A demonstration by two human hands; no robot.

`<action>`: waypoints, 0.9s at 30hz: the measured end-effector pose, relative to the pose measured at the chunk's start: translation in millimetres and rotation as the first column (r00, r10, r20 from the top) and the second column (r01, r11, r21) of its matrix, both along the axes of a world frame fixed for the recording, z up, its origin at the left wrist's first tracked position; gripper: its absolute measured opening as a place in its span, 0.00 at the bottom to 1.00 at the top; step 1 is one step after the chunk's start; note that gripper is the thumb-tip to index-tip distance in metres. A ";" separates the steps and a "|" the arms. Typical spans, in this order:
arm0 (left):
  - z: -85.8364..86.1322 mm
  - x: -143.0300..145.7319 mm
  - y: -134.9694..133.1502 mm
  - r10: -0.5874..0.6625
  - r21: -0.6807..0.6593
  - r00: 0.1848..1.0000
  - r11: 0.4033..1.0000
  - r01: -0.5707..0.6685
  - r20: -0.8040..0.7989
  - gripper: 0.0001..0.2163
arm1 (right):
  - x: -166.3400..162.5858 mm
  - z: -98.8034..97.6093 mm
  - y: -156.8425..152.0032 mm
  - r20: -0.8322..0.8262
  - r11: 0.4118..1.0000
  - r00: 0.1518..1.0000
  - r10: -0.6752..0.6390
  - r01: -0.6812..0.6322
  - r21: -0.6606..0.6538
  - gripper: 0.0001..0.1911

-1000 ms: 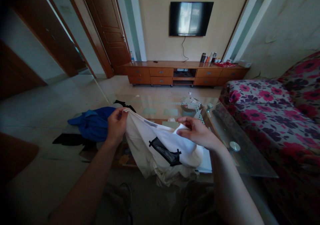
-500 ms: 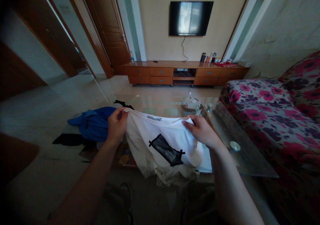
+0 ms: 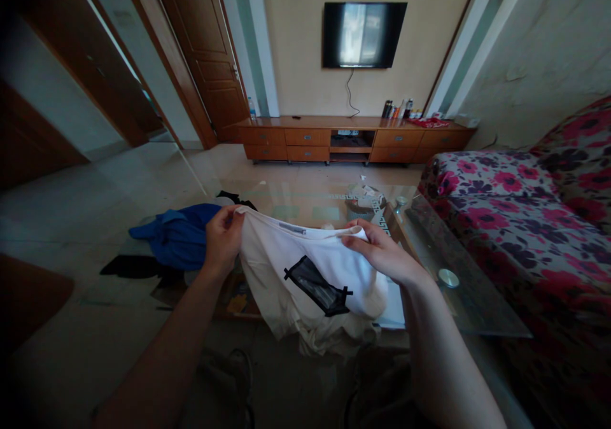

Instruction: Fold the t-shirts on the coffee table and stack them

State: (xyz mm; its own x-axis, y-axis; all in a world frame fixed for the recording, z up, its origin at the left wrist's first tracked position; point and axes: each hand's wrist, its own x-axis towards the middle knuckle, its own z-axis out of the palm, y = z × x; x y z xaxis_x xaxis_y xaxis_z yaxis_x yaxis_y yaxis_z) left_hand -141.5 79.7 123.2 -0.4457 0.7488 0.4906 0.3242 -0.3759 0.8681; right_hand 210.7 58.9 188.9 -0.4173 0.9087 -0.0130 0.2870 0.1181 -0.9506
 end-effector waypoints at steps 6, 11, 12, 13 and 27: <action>1.7 2.1 -0.5 -0.009 0.015 1.000 1.000 0.009 -0.004 0.12 | 1.6 -3.8 4.0 0.132 0.998 0.990 -0.053 0.055 -0.008 0.25; 4.5 3.2 -2.0 -0.026 0.022 1.000 0.999 0.026 -0.009 0.11 | 2.8 -10.5 8.7 0.282 0.968 0.948 -0.147 0.079 0.240 0.19; 5.3 3.7 -2.4 -0.033 0.023 0.999 0.999 0.033 -0.006 0.11 | 3.0 -11.0 9.4 0.301 0.954 0.934 -0.192 0.106 0.281 0.19; 6.1 4.2 -2.9 -0.042 0.024 0.999 0.999 0.042 -0.004 0.12 | 3.2 -11.3 10.2 0.315 0.940 0.919 -0.235 0.133 0.315 0.19; 14.4 13.8 -13.5 -0.094 0.083 0.992 0.991 0.101 -0.084 0.12 | 14.2 -14.7 8.7 0.486 0.699 0.561 -0.670 0.257 0.668 0.14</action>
State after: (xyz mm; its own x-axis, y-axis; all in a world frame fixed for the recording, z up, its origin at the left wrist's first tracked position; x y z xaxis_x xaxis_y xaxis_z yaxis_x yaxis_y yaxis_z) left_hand -127.6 66.2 137.6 -0.3295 0.7401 0.5863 0.3488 -0.4817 0.8040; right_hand 225.0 67.6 174.2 0.0098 0.9179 0.3966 0.9393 0.1275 -0.3184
